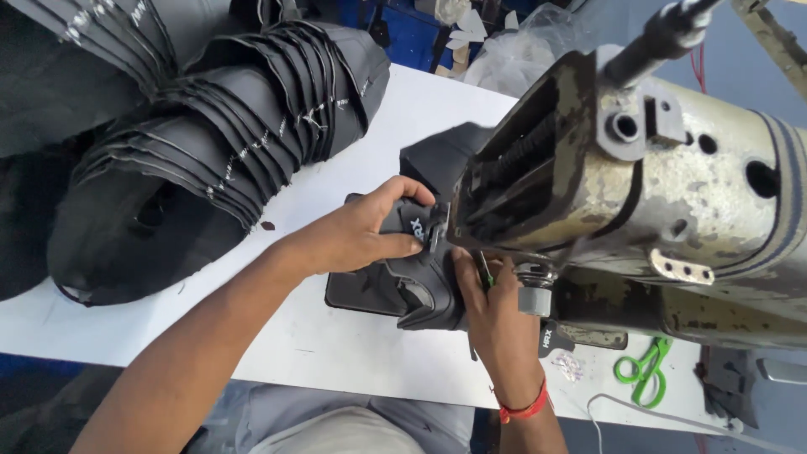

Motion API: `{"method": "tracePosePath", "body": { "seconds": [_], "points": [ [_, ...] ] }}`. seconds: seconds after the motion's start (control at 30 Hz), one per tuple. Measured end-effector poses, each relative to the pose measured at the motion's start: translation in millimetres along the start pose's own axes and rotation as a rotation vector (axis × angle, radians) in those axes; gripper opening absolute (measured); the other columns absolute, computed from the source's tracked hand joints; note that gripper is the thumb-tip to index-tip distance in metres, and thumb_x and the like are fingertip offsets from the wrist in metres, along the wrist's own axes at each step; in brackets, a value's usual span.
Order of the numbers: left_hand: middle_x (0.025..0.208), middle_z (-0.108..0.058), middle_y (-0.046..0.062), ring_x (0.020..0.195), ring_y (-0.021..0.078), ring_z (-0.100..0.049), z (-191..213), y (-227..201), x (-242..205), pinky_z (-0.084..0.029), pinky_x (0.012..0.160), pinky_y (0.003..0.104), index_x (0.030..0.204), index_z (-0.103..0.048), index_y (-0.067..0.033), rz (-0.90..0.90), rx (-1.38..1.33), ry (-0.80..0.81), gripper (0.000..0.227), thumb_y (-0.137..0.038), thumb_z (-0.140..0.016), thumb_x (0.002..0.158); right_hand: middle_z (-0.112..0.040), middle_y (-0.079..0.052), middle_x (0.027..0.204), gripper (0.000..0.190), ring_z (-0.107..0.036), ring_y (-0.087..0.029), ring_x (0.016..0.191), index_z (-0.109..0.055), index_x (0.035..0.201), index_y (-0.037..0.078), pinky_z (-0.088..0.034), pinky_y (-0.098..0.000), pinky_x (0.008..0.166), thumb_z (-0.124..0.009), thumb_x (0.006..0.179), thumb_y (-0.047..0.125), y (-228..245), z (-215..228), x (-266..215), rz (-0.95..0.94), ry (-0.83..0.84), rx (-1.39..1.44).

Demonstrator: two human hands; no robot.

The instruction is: The person uses a sewing machine to stitch a black shoe part, guiding the material under the needle with both hands. They repeatedly feed the item through the machine, pause to reposition it, and use a pair of scissors to trim excess thread after each segment.

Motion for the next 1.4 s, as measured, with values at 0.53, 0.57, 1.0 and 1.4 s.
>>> {"method": "tracePosePath", "body": {
  "seconds": [0.53, 0.57, 1.0, 1.4],
  "points": [
    [0.086, -0.071, 0.014, 0.070, 0.0185, -0.070, -27, -2, -49, -0.052, 0.063, 0.032, 0.137, -0.043, -0.0083, -0.055, -0.102, -0.715, 0.047, -0.014, -0.066, 0.096, -0.064, -0.016, 0.125, 0.045, -0.066, -0.030, 0.111, -0.066, 0.140, 0.022, -0.055, -0.0426, 0.094, -0.058, 0.096, 0.016, -12, -20, 29, 0.984, -0.358, -1.449],
    [0.086, -0.071, 0.014, 0.070, 0.0185, -0.070, -29, -3, -50, -0.052, 0.063, 0.032, 0.137, -0.043, -0.0083, -0.055, -0.104, -0.717, 0.047, -0.014, -0.066, 0.096, -0.064, -0.016, 0.126, 0.045, -0.065, -0.030, 0.112, -0.066, 0.140, 0.021, -0.055, -0.0432, 0.095, -0.058, 0.097, 0.016, -15, -21, 30, 0.996, -0.365, -1.481],
    [0.073, -0.067, 0.021, 0.061, 0.0341, -0.069, -20, 2, -44, -0.050, 0.055, 0.044, 0.143, -0.036, -0.0101, -0.057, 0.013, -0.651, 0.051, -0.013, -0.062, 0.098, -0.063, -0.017, 0.138, 0.043, -0.060, -0.037, 0.124, -0.065, 0.144, 0.014, -0.051, -0.0513, 0.106, -0.056, 0.104, 0.023, -67, -52, 38, 1.142, -0.459, -1.872],
    [0.061, -0.059, 0.014, 0.058, 0.0288, -0.065, 10, -21, -3, -0.048, 0.062, 0.045, 0.139, -0.038, -0.0186, 0.044, 0.209, -0.094, 0.047, -0.017, -0.060, 0.097, -0.048, -0.011, 0.151, 0.057, -0.048, -0.035, 0.138, -0.056, 0.149, 0.024, -0.038, -0.0538, 0.117, -0.060, 0.092, 0.017, -61, -45, 2, 0.637, -0.161, -1.129]
  ]
}}
Point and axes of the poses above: each hand's wrist, its own x-axis towards the middle knuckle, its own z-axis out of the back of the hand, y = z × x, the point moved 8 cm from there along x, towards the middle knuckle
